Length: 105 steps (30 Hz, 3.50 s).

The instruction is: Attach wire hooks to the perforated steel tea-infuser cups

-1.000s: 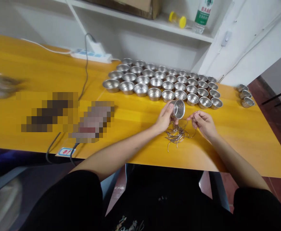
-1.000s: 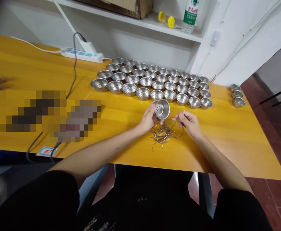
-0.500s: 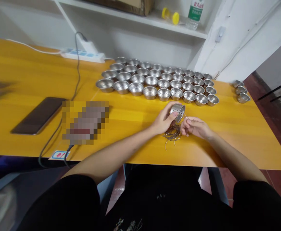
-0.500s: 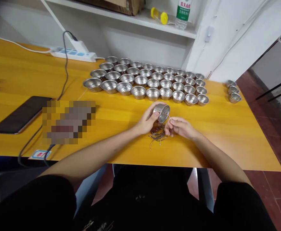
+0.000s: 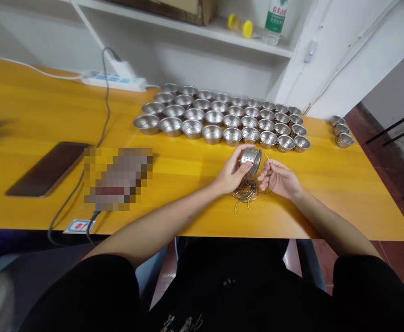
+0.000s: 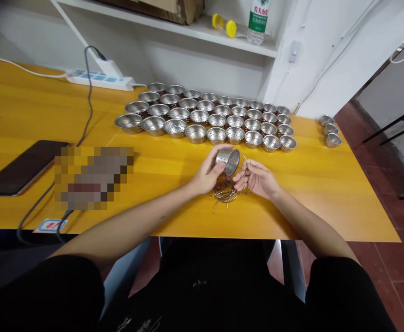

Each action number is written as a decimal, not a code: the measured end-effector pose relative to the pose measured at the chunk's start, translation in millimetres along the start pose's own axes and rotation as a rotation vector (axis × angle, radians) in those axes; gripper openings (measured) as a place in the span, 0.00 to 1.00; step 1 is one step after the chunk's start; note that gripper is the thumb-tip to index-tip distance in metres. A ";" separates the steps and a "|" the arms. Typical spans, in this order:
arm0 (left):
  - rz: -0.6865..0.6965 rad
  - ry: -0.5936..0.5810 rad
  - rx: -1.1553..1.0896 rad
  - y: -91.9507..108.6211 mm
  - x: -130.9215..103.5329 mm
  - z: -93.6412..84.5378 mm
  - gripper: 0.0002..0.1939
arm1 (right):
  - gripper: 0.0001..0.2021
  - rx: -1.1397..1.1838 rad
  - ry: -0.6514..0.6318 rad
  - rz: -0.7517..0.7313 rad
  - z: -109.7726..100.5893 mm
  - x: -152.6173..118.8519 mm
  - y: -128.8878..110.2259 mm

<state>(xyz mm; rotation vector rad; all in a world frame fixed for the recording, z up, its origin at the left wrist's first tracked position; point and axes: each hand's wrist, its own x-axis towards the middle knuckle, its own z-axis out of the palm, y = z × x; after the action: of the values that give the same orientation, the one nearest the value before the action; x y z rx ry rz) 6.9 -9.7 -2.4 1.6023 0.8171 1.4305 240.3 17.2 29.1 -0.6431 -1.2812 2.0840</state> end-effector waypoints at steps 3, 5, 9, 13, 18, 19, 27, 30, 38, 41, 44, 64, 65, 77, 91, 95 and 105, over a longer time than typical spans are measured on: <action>0.030 0.007 0.021 -1.0 -0.1 0.5 0.38 | 0.24 -0.010 0.040 0.007 -0.9 0.1 1.5; 0.040 0.019 0.038 -0.4 0.6 0.9 0.39 | 0.24 -0.020 0.061 0.021 -1.2 -0.2 1.7; 0.040 0.040 0.045 2.2 2.4 1.2 0.39 | 0.25 -0.023 0.085 0.025 -0.3 -1.2 1.0; 0.028 0.045 0.048 5.0 2.5 1.1 0.39 | 0.24 -0.020 0.095 0.011 1.0 -2.0 0.6; 0.020 0.034 0.041 7.6 1.7 2.1 0.39 | 0.24 0.002 0.072 -0.005 0.3 -1.8 1.3; 0.023 0.028 0.041 7.6 1.8 2.3 0.39 | 0.24 -0.002 0.073 0.004 0.1 -1.6 1.5; 0.031 0.029 0.065 4.4 2.1 0.6 0.38 | 0.23 -0.100 0.011 0.061 1.3 -1.3 6.0; 0.060 0.005 0.069 3.1 1.5 0.9 0.37 | 0.25 -0.126 0.013 0.046 0.2 -0.9 8.3; 0.129 -0.036 0.055 -6.2 2.1 4.2 0.33 | 0.27 -0.271 0.202 -0.045 -6.3 2.5 8.6; 0.129 -0.009 0.087 -7.9 1.9 4.9 0.34 | 0.29 -0.341 0.252 -0.074 -7.2 3.0 8.0; 0.140 -0.007 0.085 -8.1 1.5 5.1 0.33 | 0.29 -0.371 0.255 -0.108 -7.8 2.1 7.4; 0.021 -0.139 -0.081 -4.1 0.2 2.6 0.43 | 0.26 -0.196 0.156 -0.094 -0.4 -5.0 -2.2; 0.016 -0.158 -0.089 -2.6 -0.3 2.6 0.44 | 0.26 -0.191 0.154 -0.093 -0.7 -5.1 -2.5; 0.010 -0.173 -0.134 -6.5 0.7 1.4 0.41 | 0.27 -0.172 0.172 -0.092 -6.0 -6.9 -4.6; 0.026 -0.163 -0.100 -9.9 1.7 0.7 0.37 | 0.31 -0.172 0.193 -0.099 -3.5 -10.0 -3.1; 0.038 -0.182 -0.112 -13.9 3.0 2.3 0.37 | 0.33 -0.156 0.175 -0.092 -3.8 -9.7 -1.0; 0.111 -0.149 -0.032 -11.7 5.0 2.6 0.35 | 0.35 -0.200 0.202 -0.072 -4.1 -10.9 -0.1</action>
<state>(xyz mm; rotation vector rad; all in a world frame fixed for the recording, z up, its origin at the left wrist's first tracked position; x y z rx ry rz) 10.8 -0.4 -10.6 1.7300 0.6249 1.3742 250.8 12.1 28.4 -0.8588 -1.3841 1.7965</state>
